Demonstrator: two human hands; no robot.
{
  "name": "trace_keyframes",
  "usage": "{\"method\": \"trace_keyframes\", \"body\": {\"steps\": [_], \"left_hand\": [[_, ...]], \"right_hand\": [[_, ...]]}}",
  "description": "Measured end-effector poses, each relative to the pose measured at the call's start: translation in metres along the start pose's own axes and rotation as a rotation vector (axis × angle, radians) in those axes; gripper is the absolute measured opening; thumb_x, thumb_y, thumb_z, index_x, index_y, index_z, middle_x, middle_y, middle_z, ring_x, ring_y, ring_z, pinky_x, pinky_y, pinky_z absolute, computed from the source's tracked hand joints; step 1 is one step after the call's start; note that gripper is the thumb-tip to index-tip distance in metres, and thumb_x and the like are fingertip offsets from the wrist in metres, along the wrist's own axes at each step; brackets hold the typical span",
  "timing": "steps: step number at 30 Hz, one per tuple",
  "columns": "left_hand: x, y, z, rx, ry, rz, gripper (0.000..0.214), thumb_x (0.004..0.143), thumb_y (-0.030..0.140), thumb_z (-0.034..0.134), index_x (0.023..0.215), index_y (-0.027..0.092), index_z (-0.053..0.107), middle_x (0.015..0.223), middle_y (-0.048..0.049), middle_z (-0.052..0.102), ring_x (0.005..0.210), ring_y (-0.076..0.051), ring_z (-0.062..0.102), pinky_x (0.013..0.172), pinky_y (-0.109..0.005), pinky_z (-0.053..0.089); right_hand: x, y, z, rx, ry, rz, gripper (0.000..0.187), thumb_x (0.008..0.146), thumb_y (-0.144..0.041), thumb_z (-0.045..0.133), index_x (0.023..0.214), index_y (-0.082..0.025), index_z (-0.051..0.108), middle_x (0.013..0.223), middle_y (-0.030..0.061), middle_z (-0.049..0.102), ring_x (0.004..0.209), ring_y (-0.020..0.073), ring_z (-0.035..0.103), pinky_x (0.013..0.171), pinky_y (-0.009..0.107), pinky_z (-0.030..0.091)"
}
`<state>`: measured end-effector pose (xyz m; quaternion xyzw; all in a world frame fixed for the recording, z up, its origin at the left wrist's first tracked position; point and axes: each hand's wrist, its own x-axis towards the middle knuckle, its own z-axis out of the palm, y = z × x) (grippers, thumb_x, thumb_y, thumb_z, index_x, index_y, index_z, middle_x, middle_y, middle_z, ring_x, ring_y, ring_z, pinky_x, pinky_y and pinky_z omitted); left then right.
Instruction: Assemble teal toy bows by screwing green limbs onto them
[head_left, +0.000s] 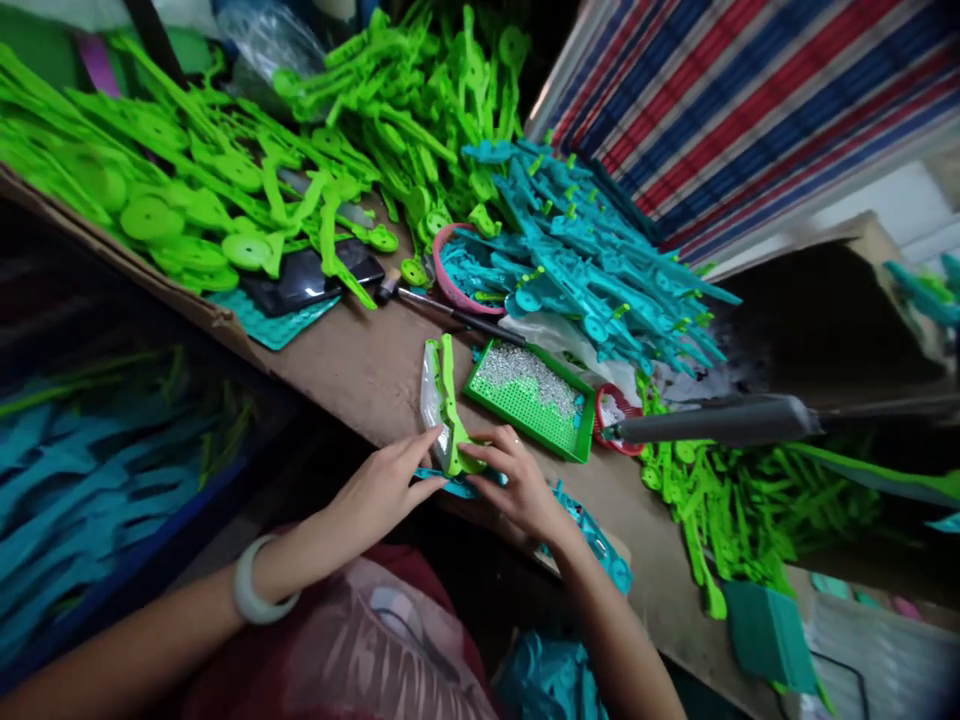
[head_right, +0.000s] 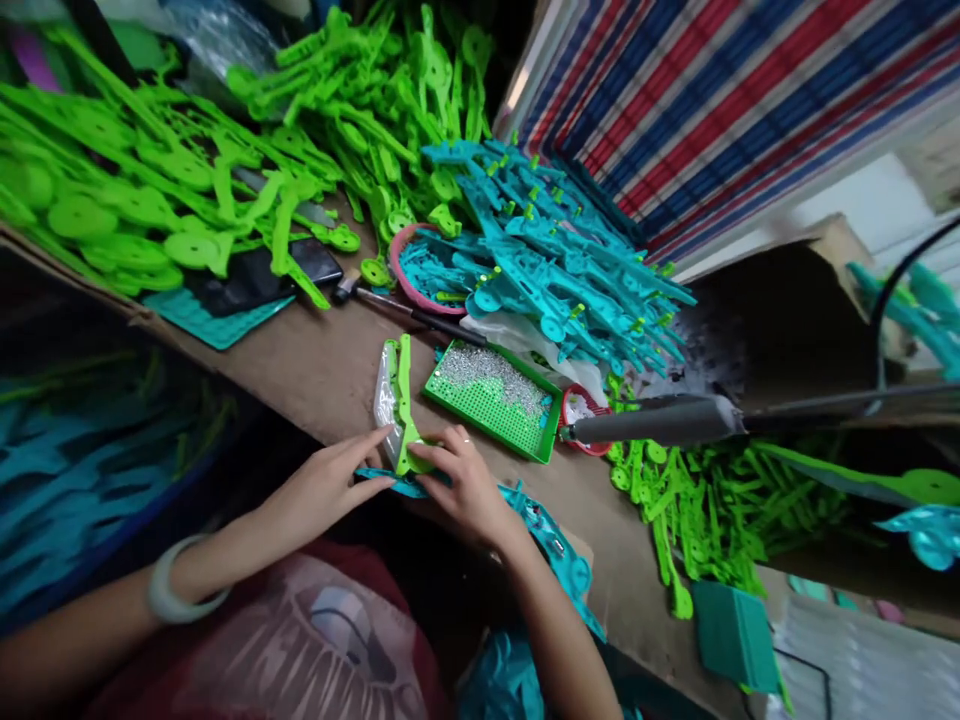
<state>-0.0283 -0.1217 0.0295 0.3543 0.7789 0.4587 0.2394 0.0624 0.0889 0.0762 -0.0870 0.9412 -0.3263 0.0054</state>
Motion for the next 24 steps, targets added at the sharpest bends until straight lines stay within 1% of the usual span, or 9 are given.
{"method": "trace_keyframes", "body": {"steps": [2,4,7,9,10,12,16,20,24], "left_hand": [[0.001,-0.003,0.001,0.006,0.023,0.067,0.056,0.092,0.029,0.066,0.144,0.018,0.048,0.103,-0.0077,0.071,0.094,-0.024,0.069,0.089,-0.041,0.057],[-0.001,-0.002,-0.001,0.121,0.079,0.140,0.054,0.092,0.029,0.067,0.142,0.018,0.049,0.105,-0.0083,0.070,0.095,-0.024,0.069,0.085,-0.041,0.059],[0.004,0.005,-0.014,0.370,0.169,0.241,0.042,0.092,0.032,0.067,0.129,0.015,0.057,0.111,-0.0120,0.065,0.098,-0.028,0.065,0.080,-0.043,0.059],[0.017,0.008,-0.029,0.449,0.196,0.320,0.035,0.094,0.031,0.064,0.125,0.014,0.059,0.120,-0.0144,0.062,0.106,-0.030,0.061,0.083,-0.044,0.058],[0.027,0.008,-0.036,0.465,0.187,0.369,0.034,0.095,0.030,0.063,0.124,0.013,0.059,0.124,-0.0152,0.060,0.112,-0.031,0.058,0.086,-0.045,0.057],[0.048,0.004,-0.049,0.502,0.115,0.466,0.033,0.094,0.032,0.063,0.121,0.013,0.061,0.127,-0.0156,0.059,0.117,-0.032,0.055,0.091,-0.046,0.055],[0.084,-0.007,-0.061,0.615,-0.055,0.588,0.031,0.089,0.043,0.069,0.103,0.015,0.065,0.112,-0.0131,0.061,0.109,-0.032,0.055,0.086,-0.045,0.053],[0.098,-0.008,-0.063,0.730,-0.144,0.638,0.035,0.084,0.048,0.074,0.091,0.016,0.063,0.099,-0.0106,0.061,0.100,-0.030,0.056,0.079,-0.040,0.050],[0.101,-0.005,-0.066,0.772,-0.157,0.669,0.038,0.084,0.054,0.072,0.089,0.017,0.060,0.092,-0.0080,0.061,0.095,-0.029,0.056,0.075,-0.038,0.046]], "right_hand": [[-0.004,0.003,-0.005,0.031,-0.004,0.004,0.037,0.096,-0.023,0.063,0.133,-0.027,0.061,0.126,0.0094,0.062,0.115,0.0226,0.058,0.100,0.046,0.050],[-0.008,0.004,-0.012,0.093,0.042,0.033,0.040,0.094,-0.022,0.067,0.132,-0.029,0.061,0.127,0.0089,0.062,0.116,0.0230,0.059,0.100,0.045,0.051],[-0.012,0.003,-0.021,0.130,0.225,0.109,0.043,0.091,-0.020,0.070,0.131,-0.032,0.062,0.129,0.0081,0.062,0.119,0.0234,0.059,0.100,0.042,0.052],[-0.012,0.002,-0.024,0.089,0.313,0.136,0.043,0.090,-0.018,0.070,0.130,-0.032,0.063,0.128,0.0077,0.063,0.119,0.0233,0.060,0.099,0.042,0.052],[-0.012,0.002,-0.023,0.066,0.327,0.142,0.043,0.090,-0.018,0.070,0.130,-0.032,0.063,0.128,0.0077,0.063,0.118,0.0233,0.061,0.099,0.042,0.052],[-0.012,0.004,-0.020,0.037,0.323,0.144,0.042,0.091,-0.018,0.069,0.130,-0.031,0.062,0.129,0.0081,0.064,0.119,0.0234,0.061,0.100,0.043,0.052],[-0.014,0.009,-0.007,0.009,0.325,0.138,0.040,0.093,-0.018,0.067,0.130,-0.029,0.061,0.132,0.0092,0.063,0.120,0.0238,0.060,0.101,0.046,0.052],[-0.018,0.012,0.001,0.004,0.347,0.128,0.039,0.094,-0.017,0.065,0.131,-0.028,0.060,0.133,0.0104,0.063,0.121,0.0245,0.060,0.099,0.047,0.053],[-0.019,0.015,0.004,0.000,0.361,0.119,0.039,0.094,-0.015,0.064,0.131,-0.027,0.059,0.133,0.0108,0.062,0.120,0.0247,0.059,0.099,0.047,0.052]]}}
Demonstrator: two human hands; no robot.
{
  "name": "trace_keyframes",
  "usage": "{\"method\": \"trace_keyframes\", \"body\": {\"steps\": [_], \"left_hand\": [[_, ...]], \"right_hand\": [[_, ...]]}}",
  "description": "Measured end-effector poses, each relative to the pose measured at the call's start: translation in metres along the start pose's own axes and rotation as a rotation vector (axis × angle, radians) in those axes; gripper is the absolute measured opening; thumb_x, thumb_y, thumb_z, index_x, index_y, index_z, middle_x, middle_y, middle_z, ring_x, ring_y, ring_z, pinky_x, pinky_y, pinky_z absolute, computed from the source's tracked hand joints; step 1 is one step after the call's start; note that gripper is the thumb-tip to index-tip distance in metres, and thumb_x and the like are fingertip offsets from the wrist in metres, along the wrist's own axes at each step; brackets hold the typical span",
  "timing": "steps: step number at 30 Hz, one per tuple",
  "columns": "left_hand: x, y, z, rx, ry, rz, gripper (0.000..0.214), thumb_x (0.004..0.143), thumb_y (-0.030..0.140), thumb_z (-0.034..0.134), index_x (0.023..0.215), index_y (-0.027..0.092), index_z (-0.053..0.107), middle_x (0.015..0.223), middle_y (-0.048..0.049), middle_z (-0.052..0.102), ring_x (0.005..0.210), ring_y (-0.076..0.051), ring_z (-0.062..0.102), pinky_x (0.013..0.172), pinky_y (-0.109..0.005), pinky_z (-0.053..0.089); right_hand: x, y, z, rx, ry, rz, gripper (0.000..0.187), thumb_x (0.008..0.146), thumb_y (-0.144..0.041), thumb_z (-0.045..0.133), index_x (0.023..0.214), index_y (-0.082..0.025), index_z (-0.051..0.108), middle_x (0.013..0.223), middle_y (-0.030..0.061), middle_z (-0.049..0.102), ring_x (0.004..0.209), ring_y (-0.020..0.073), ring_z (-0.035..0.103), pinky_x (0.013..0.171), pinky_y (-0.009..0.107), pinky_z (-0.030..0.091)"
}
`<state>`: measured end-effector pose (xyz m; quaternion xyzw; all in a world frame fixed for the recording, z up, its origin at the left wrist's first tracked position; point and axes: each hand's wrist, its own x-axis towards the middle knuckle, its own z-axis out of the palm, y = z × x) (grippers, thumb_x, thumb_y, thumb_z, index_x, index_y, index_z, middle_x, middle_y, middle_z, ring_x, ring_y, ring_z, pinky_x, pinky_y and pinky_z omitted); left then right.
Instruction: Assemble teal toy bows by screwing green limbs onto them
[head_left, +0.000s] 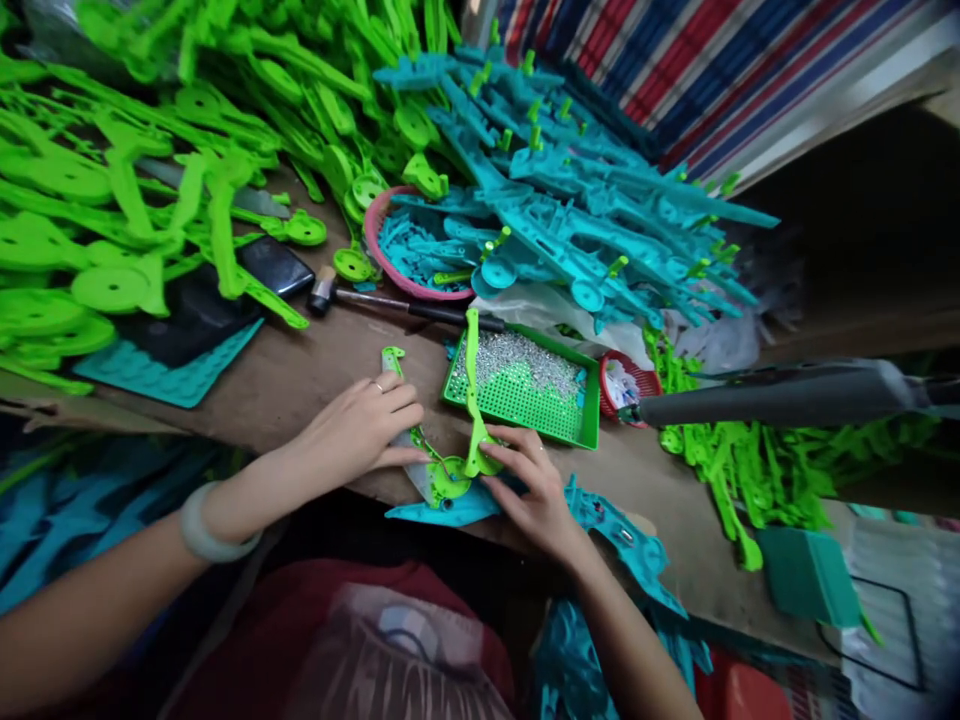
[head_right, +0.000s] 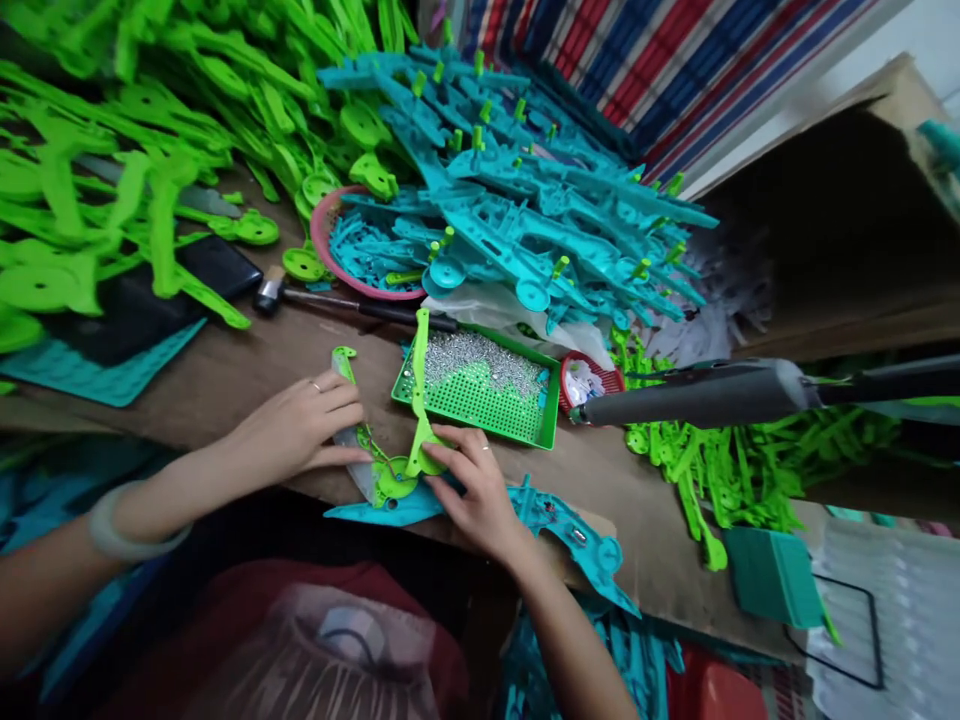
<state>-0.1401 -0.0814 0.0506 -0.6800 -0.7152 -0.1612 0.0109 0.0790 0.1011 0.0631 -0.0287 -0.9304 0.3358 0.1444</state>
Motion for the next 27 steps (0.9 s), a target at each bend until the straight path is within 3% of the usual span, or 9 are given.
{"method": "trace_keyframes", "body": {"steps": [9,12,17,21,27], "left_hand": [[-0.001,0.003,-0.007,-0.047,-0.056,-0.004,0.035,0.087,0.052,0.070,0.086,0.019,0.058,0.090,-0.0058,0.063,0.095,-0.028,0.057,0.080,-0.039,0.045],[-0.003,0.001,-0.009,-0.110,-0.076,-0.044,0.035,0.087,0.052,0.070,0.092,0.019,0.060,0.095,-0.0081,0.066,0.100,-0.030,0.057,0.085,-0.042,0.046],[-0.004,-0.004,-0.010,-0.157,-0.109,-0.107,0.054,0.077,0.056,0.077,0.107,0.016,0.058,0.105,-0.0120,0.066,0.107,-0.033,0.058,0.092,-0.043,0.045],[-0.006,-0.005,-0.006,-0.215,-0.059,-0.184,0.067,0.069,0.057,0.084,0.112,0.014,0.054,0.117,-0.0158,0.060,0.117,-0.035,0.053,0.098,-0.042,0.043],[-0.011,-0.005,0.004,-0.319,0.020,-0.242,0.068,0.067,0.052,0.087,0.111,0.014,0.050,0.112,-0.0124,0.059,0.113,-0.031,0.055,0.097,-0.038,0.042]], "right_hand": [[0.000,-0.005,-0.006,0.009,-0.027,-0.054,0.042,0.094,-0.012,0.063,0.133,-0.027,0.056,0.133,0.0119,0.060,0.120,0.0250,0.058,0.098,0.048,0.052],[0.000,-0.018,-0.009,0.013,-0.111,-0.115,0.047,0.093,-0.009,0.062,0.136,-0.026,0.054,0.133,0.0119,0.059,0.120,0.0242,0.058,0.099,0.047,0.051],[0.004,-0.025,0.002,-0.037,-0.221,-0.149,0.048,0.093,-0.008,0.060,0.137,-0.027,0.054,0.129,0.0113,0.059,0.114,0.0235,0.057,0.094,0.044,0.053],[0.005,-0.023,0.005,-0.030,-0.261,-0.142,0.048,0.094,-0.011,0.060,0.139,-0.028,0.054,0.129,0.0118,0.058,0.116,0.0239,0.057,0.095,0.043,0.053],[0.007,-0.023,0.003,-0.073,-0.357,-0.118,0.049,0.095,-0.013,0.058,0.141,-0.031,0.054,0.128,0.0111,0.058,0.117,0.0240,0.058,0.095,0.042,0.056]]}}
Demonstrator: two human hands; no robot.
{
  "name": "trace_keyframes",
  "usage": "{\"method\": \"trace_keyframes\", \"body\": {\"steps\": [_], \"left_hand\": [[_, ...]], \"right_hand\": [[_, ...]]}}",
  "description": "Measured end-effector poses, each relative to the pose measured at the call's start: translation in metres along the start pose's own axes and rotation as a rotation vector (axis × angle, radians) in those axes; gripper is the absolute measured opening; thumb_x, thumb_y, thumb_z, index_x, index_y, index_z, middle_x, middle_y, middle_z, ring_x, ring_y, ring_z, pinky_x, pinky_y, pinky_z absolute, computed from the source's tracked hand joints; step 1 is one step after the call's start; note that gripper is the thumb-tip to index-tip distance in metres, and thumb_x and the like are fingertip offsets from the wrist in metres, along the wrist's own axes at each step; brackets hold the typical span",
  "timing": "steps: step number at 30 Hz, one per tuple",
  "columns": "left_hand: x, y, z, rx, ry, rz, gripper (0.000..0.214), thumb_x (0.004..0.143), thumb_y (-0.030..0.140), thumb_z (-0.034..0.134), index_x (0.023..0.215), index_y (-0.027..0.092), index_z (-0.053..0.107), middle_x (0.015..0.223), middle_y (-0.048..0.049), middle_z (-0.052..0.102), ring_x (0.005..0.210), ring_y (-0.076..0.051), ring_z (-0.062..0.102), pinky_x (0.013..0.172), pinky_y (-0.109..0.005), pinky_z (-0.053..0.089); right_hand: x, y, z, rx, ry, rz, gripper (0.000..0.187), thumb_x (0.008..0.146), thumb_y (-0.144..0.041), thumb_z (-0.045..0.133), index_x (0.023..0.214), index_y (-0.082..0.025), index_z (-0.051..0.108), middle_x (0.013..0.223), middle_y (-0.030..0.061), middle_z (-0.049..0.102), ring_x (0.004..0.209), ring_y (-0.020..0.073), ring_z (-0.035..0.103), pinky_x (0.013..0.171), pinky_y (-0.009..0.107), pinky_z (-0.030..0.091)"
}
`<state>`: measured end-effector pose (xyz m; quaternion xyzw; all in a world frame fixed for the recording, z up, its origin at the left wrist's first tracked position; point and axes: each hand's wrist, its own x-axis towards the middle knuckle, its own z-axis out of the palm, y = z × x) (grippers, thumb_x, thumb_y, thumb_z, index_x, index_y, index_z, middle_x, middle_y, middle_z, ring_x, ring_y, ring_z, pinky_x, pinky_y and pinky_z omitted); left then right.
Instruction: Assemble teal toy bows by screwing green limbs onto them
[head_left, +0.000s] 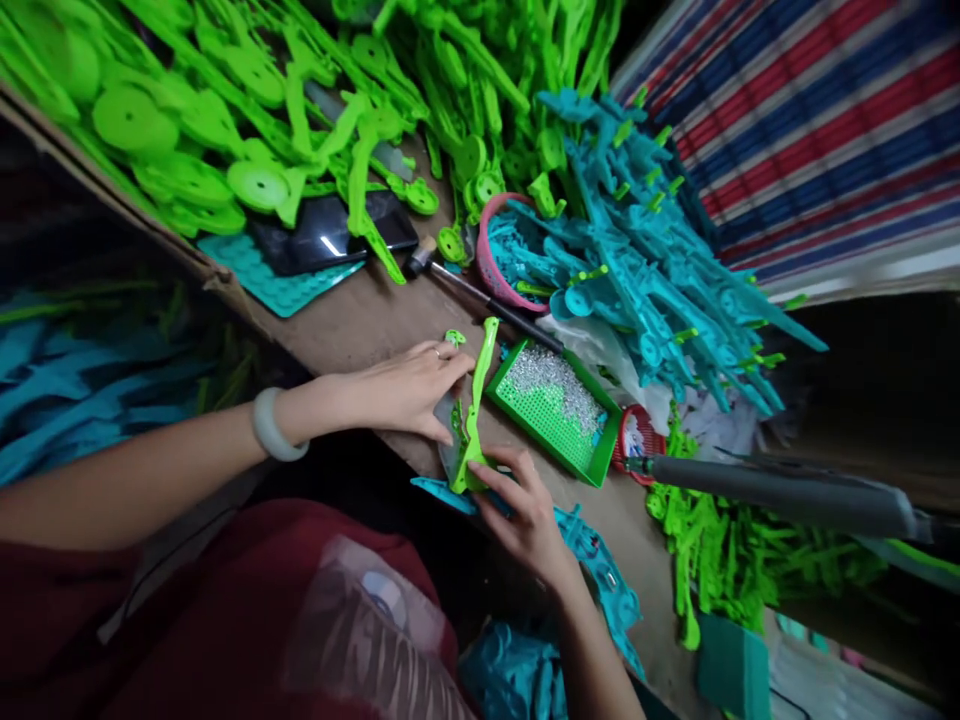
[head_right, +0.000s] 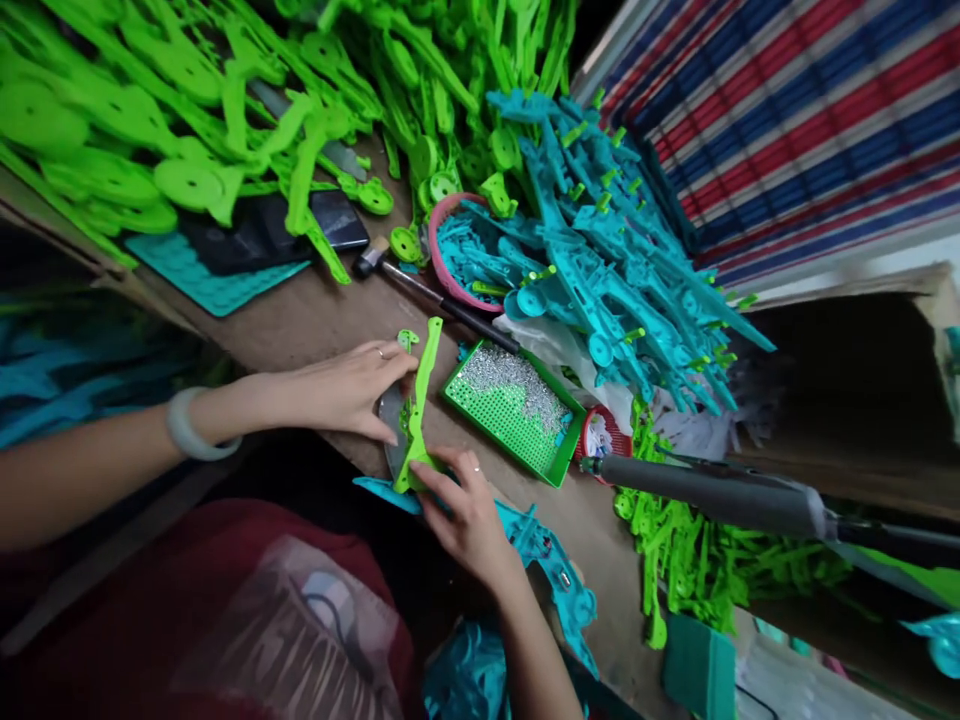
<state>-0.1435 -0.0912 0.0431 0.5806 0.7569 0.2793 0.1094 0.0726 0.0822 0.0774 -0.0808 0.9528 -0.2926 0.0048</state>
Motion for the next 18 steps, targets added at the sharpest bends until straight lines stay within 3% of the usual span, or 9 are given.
{"method": "trace_keyframes", "body": {"steps": [6,12,15,18], "left_hand": [[0.000,0.003,0.001,-0.034,0.024,-0.023,0.067,0.069,0.049,0.086,0.113,0.014,0.049,0.110,-0.0113,0.062,0.113,-0.031,0.057,0.099,-0.039,0.043],[0.001,0.006,0.006,-0.070,0.052,-0.057,0.084,0.068,0.045,0.087,0.129,0.007,0.044,0.128,-0.0217,0.057,0.127,-0.036,0.053,0.107,-0.043,0.041],[-0.003,0.006,0.012,-0.108,0.147,-0.085,0.087,0.068,0.041,0.086,0.134,0.008,0.040,0.135,-0.0220,0.051,0.132,-0.039,0.048,0.109,-0.048,0.043],[-0.013,0.009,0.017,-0.139,0.336,-0.199,0.088,0.071,0.028,0.083,0.142,0.010,0.033,0.142,-0.0222,0.042,0.136,-0.039,0.044,0.113,-0.051,0.043]], "right_hand": [[-0.002,0.006,-0.003,-0.115,-0.076,-0.072,0.060,0.094,-0.011,0.056,0.149,-0.033,0.045,0.133,0.0132,0.057,0.122,0.0271,0.058,0.099,0.048,0.055],[-0.003,0.002,-0.008,-0.250,-0.122,-0.100,0.056,0.095,-0.011,0.054,0.148,-0.027,0.046,0.133,0.0157,0.059,0.121,0.0274,0.061,0.102,0.050,0.055],[-0.002,0.000,-0.010,-0.316,-0.157,-0.119,0.053,0.096,-0.010,0.052,0.147,-0.024,0.047,0.135,0.0167,0.059,0.124,0.0279,0.060,0.104,0.050,0.055],[-0.002,0.000,-0.012,-0.366,-0.199,-0.127,0.052,0.095,-0.009,0.052,0.145,-0.021,0.050,0.138,0.0177,0.058,0.126,0.0295,0.060,0.105,0.051,0.055]]}}
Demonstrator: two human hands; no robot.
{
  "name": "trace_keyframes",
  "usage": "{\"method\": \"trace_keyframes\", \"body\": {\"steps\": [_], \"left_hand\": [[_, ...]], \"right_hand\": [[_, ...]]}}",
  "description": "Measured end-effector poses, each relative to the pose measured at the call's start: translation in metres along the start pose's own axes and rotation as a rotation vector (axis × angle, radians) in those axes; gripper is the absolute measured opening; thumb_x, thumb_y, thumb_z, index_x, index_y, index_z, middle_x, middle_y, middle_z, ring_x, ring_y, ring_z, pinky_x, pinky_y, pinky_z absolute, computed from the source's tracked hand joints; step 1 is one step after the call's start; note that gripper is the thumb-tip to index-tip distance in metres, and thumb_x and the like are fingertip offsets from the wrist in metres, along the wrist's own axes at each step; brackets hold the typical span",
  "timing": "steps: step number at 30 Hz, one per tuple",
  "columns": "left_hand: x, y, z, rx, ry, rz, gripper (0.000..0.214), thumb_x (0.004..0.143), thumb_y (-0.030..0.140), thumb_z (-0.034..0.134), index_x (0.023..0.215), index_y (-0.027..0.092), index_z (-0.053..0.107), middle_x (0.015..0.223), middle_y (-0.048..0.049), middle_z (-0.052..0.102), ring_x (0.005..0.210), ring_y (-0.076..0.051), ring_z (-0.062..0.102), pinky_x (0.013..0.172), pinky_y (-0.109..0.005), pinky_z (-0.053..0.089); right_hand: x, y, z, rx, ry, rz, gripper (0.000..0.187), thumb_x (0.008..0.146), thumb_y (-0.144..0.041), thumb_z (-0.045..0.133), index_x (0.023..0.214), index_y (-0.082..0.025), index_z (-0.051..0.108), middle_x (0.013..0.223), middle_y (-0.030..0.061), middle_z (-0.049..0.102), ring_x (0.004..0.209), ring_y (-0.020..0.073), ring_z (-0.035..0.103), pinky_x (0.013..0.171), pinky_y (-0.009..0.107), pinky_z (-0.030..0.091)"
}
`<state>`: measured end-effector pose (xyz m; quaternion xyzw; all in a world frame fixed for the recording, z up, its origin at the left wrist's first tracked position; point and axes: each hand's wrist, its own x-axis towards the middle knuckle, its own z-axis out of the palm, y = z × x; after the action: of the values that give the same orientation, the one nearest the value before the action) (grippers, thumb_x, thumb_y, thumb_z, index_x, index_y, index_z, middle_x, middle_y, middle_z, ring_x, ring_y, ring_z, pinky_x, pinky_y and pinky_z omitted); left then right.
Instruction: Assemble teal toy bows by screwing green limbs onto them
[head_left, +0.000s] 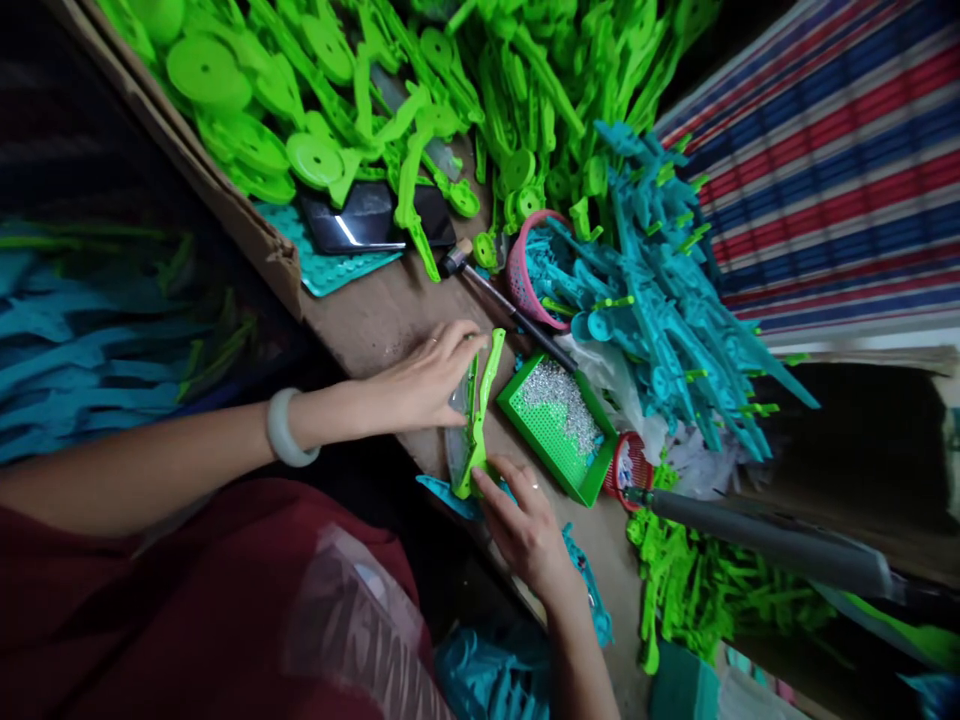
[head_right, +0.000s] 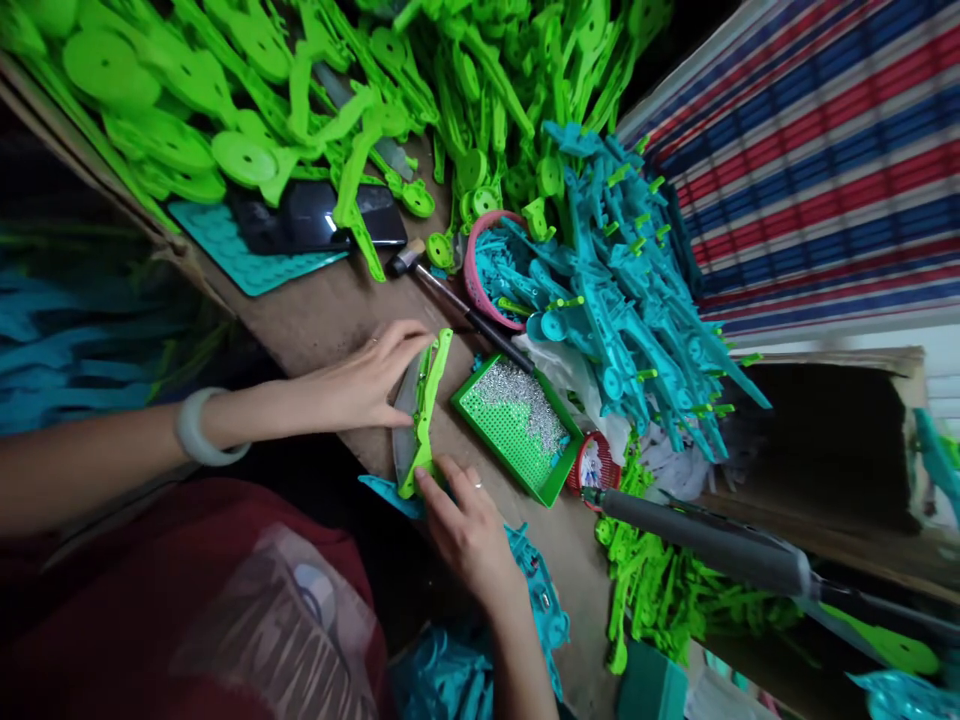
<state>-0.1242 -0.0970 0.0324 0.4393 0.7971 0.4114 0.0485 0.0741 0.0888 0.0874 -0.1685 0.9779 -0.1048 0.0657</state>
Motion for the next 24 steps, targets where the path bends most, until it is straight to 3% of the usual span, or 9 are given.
{"method": "trace_keyframes", "body": {"steps": [3,6,8,10,12,14,20,24], "left_hand": [[-0.014,0.007,0.000,-0.042,0.106,-0.130,0.077,0.081,0.020,0.071,0.145,0.013,0.029,0.143,-0.0209,0.041,0.137,-0.035,0.047,0.114,-0.052,0.044],[-0.028,0.022,0.001,-0.048,0.070,-0.160,0.061,0.090,0.019,0.061,0.144,0.011,0.035,0.143,-0.0227,0.047,0.134,-0.034,0.052,0.110,-0.051,0.049],[-0.039,0.035,0.006,0.038,0.052,-0.080,0.050,0.093,0.016,0.057,0.141,0.010,0.044,0.147,-0.0234,0.048,0.137,-0.033,0.051,0.111,-0.051,0.048],[-0.052,0.047,0.014,0.140,0.019,0.085,0.043,0.094,0.019,0.058,0.136,0.010,0.053,0.148,-0.0211,0.053,0.140,-0.032,0.049,0.115,-0.051,0.044],[-0.065,0.056,0.025,0.232,-0.045,0.210,0.050,0.093,0.028,0.064,0.137,0.008,0.055,0.148,-0.0202,0.055,0.143,-0.032,0.046,0.118,-0.048,0.041],[-0.075,0.060,0.035,0.348,-0.069,0.247,0.060,0.090,0.032,0.067,0.141,0.004,0.052,0.152,-0.0211,0.051,0.145,-0.033,0.044,0.118,-0.045,0.042],[-0.087,0.063,0.044,0.541,0.035,0.398,0.044,0.096,0.016,0.042,0.133,0.003,0.060,0.142,-0.0190,0.061,0.134,-0.030,0.057,0.112,-0.042,0.048],[-0.096,0.070,0.038,0.573,0.035,0.460,0.045,0.094,0.017,0.041,0.130,0.000,0.062,0.138,-0.0212,0.064,0.131,-0.031,0.060,0.112,-0.043,0.048]], "right_hand": [[0.002,-0.003,-0.005,-0.033,-0.038,0.003,0.052,0.094,-0.008,0.051,0.145,-0.021,0.051,0.141,0.0180,0.058,0.128,0.0311,0.059,0.103,0.051,0.057],[0.006,-0.008,-0.012,-0.073,-0.073,-0.005,0.052,0.094,-0.006,0.050,0.144,-0.019,0.052,0.143,0.0192,0.058,0.129,0.0330,0.058,0.099,0.050,0.060],[0.009,-0.009,-0.015,-0.109,-0.094,-0.027,0.052,0.094,-0.006,0.048,0.144,-0.017,0.052,0.144,0.0203,0.058,0.129,0.0345,0.059,0.096,0.051,0.061],[0.011,-0.009,-0.017,-0.121,-0.099,-0.051,0.053,0.095,-0.006,0.047,0.146,-0.017,0.050,0.146,0.0202,0.057,0.129,0.0345,0.060,0.096,0.052,0.061],[0.011,-0.005,-0.016,-0.099,-0.087,-0.061,0.056,0.095,-0.006,0.047,0.150,-0.017,0.046,0.148,0.0195,0.056,0.132,0.0327,0.059,0.099,0.051,0.060],[0.011,-0.001,-0.014,-0.063,-0.064,-0.069,0.058,0.096,-0.006,0.046,0.152,-0.016,0.042,0.150,0.0189,0.054,0.135,0.0308,0.057,0.103,0.048,0.059],[0.006,0.000,-0.013,-0.002,-0.079,-0.125,0.050,0.098,-0.006,0.045,0.146,-0.015,0.048,0.146,0.0168,0.059,0.132,0.0281,0.059,0.101,0.044,0.060],[0.016,-0.005,-0.037,0.249,-0.033,-0.068,0.038,0.098,-0.019,0.056,0.137,-0.019,0.055,0.127,0.0129,0.071,0.121,0.0238,0.066,0.096,0.040,0.061]]}}
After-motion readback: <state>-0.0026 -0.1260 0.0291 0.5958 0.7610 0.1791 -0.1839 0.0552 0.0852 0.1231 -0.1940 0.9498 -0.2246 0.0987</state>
